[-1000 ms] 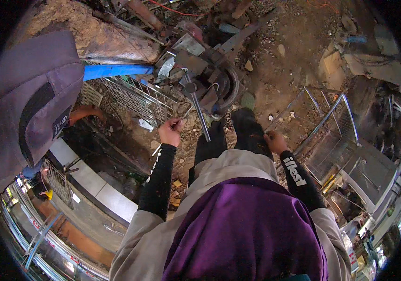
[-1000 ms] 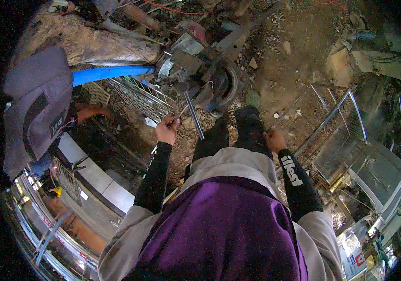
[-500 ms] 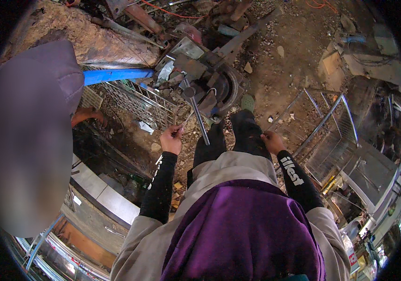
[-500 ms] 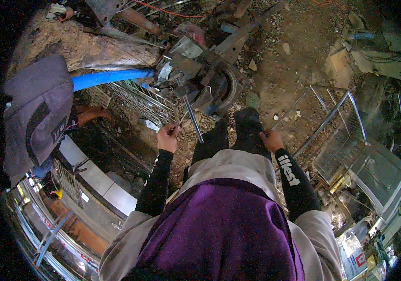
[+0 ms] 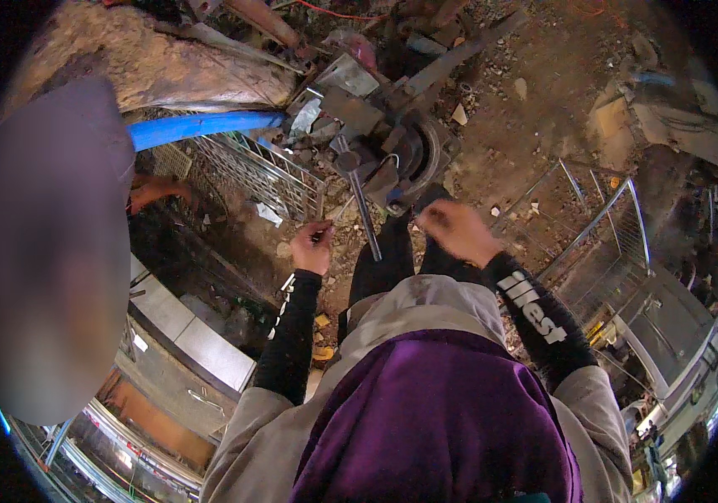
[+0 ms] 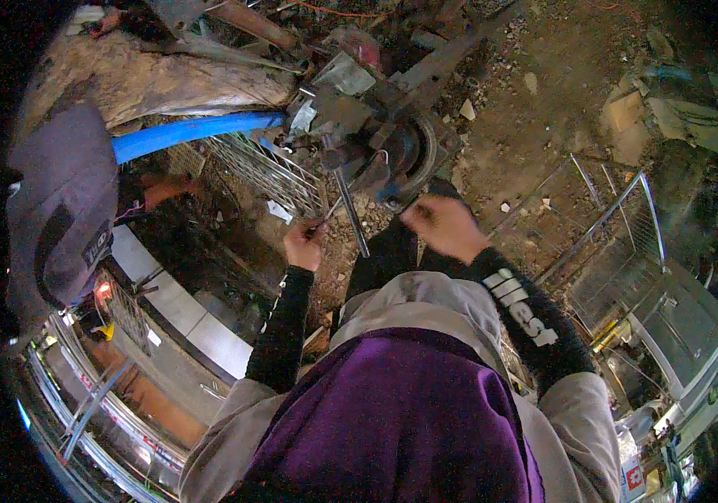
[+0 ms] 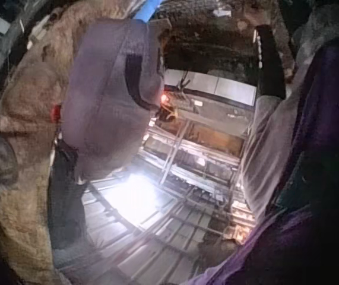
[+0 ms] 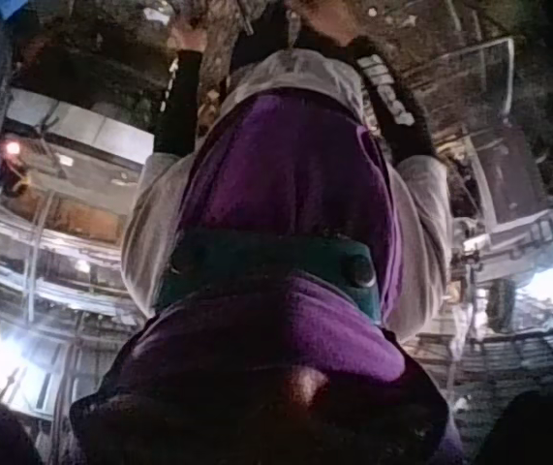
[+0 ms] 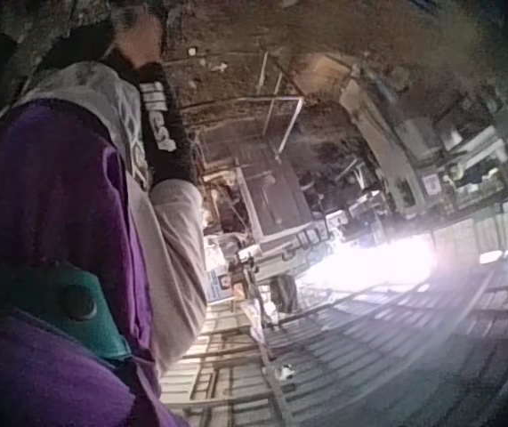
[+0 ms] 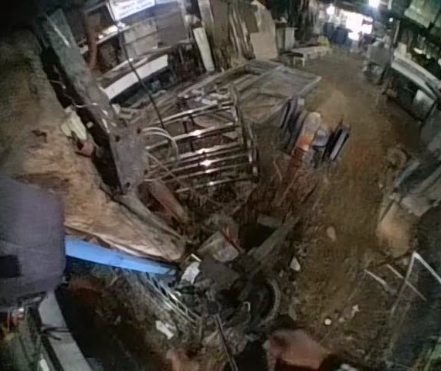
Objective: The person uses a manual metal rod bender to bend thin metal rods into curved shapes. They repeatedly insert rods, clamp them, and pull the lever to form bends, then remove and inspect the bent pieces.
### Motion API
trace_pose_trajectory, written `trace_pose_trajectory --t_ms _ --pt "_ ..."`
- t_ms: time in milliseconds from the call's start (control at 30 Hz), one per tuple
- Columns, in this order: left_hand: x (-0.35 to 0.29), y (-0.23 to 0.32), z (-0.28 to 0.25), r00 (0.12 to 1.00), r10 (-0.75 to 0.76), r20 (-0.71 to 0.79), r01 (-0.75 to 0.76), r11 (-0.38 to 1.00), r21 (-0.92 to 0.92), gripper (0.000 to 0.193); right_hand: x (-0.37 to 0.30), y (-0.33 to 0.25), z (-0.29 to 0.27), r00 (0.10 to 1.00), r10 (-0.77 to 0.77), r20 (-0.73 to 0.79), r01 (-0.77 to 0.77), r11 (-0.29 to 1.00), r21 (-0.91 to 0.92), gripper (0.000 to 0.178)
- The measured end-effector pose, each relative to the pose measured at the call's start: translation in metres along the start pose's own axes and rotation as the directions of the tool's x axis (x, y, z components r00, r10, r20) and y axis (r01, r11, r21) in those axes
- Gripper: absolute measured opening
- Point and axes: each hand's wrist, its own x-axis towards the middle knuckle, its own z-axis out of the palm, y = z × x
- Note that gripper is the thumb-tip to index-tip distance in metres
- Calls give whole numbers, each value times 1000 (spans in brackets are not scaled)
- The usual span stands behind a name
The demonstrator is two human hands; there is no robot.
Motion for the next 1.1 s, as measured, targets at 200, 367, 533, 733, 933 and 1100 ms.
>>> trace_pose_trajectory --t_ms 200,367,533,733,933,1100 --pt "-8 21 -1 997 -65 40 52 962 269 13 -6 3 120 962 -106 252 48 973 225 53" --pt "-13 43 4 996 -92 4 90 989 121 12 4 9 130 925 -129 357 -144 752 644 29" --pt "-12 44 5 1000 -18 3 17 987 159 12 2 -8 116 914 -99 394 -199 737 646 24" --pt "-14 53 4 998 -62 -15 64 991 118 12 4 -16 103 871 23 491 -260 869 421 23" --pt "-14 56 1 999 -45 1 44 991 125 13 5 -14 99 889 -24 458 -188 892 411 25" --pt "-16 49 -5 998 -65 20 60 980 190 16 7 -12 101 868 11 496 -235 889 392 26"
